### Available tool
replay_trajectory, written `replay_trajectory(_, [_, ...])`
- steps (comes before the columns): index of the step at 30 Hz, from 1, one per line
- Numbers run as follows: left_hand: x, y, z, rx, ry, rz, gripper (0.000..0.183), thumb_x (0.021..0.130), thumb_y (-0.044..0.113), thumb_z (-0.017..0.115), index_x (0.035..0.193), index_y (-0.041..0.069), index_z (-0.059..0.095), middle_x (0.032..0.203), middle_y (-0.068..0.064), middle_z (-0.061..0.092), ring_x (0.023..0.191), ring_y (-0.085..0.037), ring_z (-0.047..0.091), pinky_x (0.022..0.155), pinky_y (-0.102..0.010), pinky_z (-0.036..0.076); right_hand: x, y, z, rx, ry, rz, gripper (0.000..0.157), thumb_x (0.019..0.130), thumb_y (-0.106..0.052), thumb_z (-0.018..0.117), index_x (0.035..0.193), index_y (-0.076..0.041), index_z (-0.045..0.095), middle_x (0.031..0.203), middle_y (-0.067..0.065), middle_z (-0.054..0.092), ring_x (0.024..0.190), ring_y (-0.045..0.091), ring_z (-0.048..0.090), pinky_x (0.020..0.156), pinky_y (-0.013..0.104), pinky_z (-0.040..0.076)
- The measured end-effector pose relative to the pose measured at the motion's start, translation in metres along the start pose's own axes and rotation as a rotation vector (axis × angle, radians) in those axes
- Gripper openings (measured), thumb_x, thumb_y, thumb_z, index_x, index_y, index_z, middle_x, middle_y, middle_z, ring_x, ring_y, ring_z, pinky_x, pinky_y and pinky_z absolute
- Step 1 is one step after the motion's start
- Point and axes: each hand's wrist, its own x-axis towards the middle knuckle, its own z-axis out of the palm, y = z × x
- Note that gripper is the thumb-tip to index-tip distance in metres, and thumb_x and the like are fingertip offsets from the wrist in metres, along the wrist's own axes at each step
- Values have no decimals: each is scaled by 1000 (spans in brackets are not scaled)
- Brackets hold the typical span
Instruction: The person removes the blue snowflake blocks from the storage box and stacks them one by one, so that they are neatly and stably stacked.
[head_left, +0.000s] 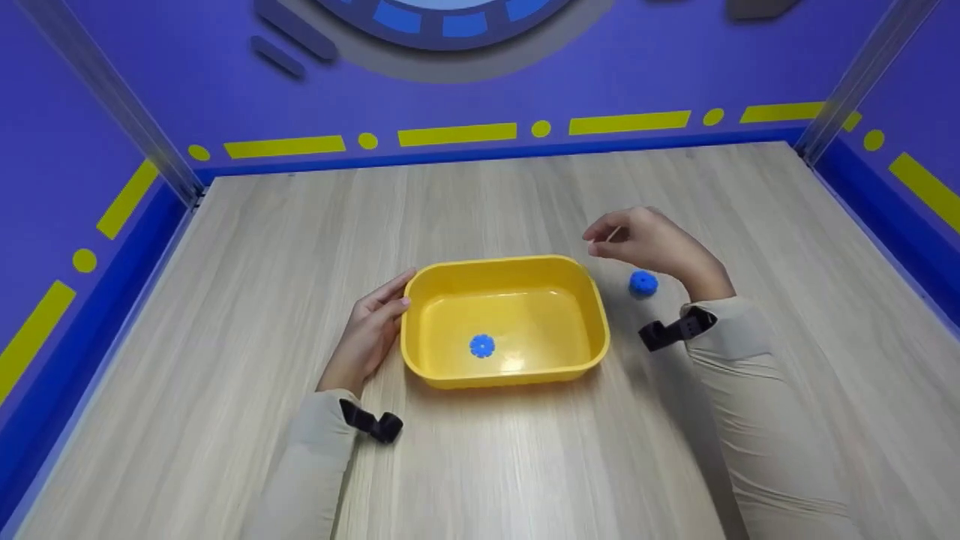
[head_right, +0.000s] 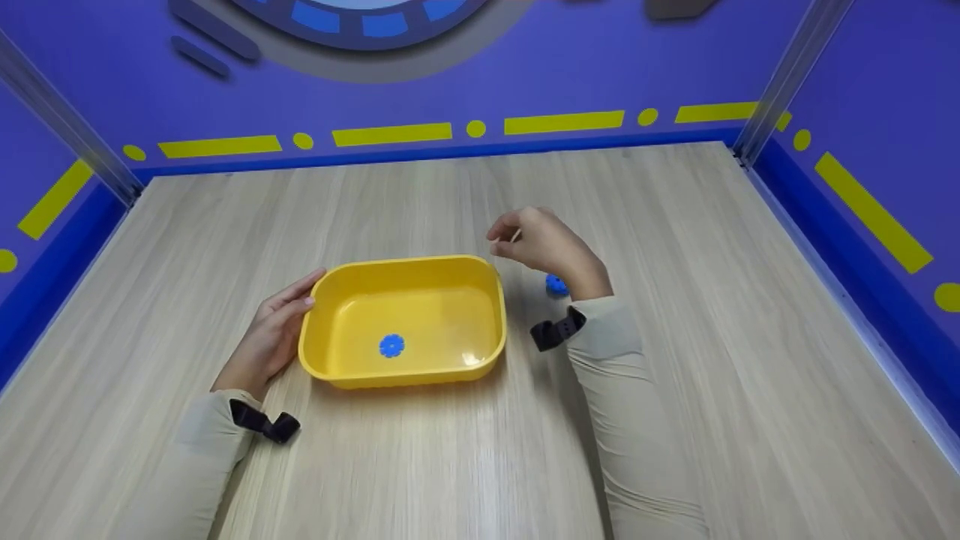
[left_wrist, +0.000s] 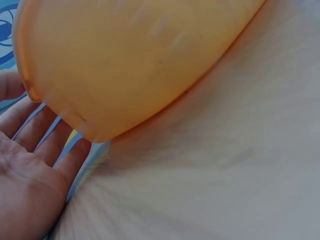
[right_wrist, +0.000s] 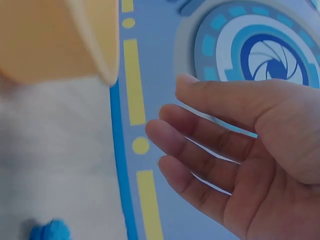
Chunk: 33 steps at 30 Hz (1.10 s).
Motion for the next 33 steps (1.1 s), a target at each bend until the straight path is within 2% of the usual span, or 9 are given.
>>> replay_trajectory(3, [0, 0, 0, 3, -1, 2, 51, 95, -1, 48, 145, -1, 37, 153, -14, 36, 139, -22, 38, 111, -32, 38, 6, -12, 3, -10, -40, -48, 20, 92, -15, 65, 109, -9, 71, 102, 9, 71, 91, 23, 65, 85, 41, 56])
replay_trajectory(10, [0, 0, 0, 3, -5, 0, 51, 95, -1, 48, 145, -1, 38, 153, -14, 37, 138, -23, 39, 110, -31, 39, 20, -41, 17, -62, -182, -94, 25, 87, -14, 70, 112, -9, 71, 103, 7, 71, 94, 23, 65, 85, 38, 58])
replay_trajectory(17, [0, 0, -1, -2, 3, -5, 51, 95, -1, 48, 145, -1, 38, 152, -14, 37, 136, -23, 41, 109, -32, 41, 30, -60, 39, -105, -299, -207, 29, 85, -11, 71, 113, -4, 70, 102, 9, 71, 94, 24, 65, 85, 37, 57])
replay_trajectory(24, [-1, 0, -1, -1, 5, -12, 51, 95, 0, 48, 146, -1, 37, 153, -13, 36, 136, -20, 42, 108, -28, 42, 41, -73, 61, -147, -419, -191, 31, 85, -12, 72, 116, -8, 69, 105, 7, 70, 95, 21, 63, 87, 34, 55])
replay_trajectory(33, [0, 0, -1, -7, 5, -1, 51, 95, -1, 48, 145, -2, 37, 153, -14, 36, 135, -19, 42, 107, -29, 42, 54, -83, 91, -139, -553, -190, 22, 83, -14, 74, 105, -13, 72, 97, 0, 70, 86, 16, 61, 81, 29, 54])
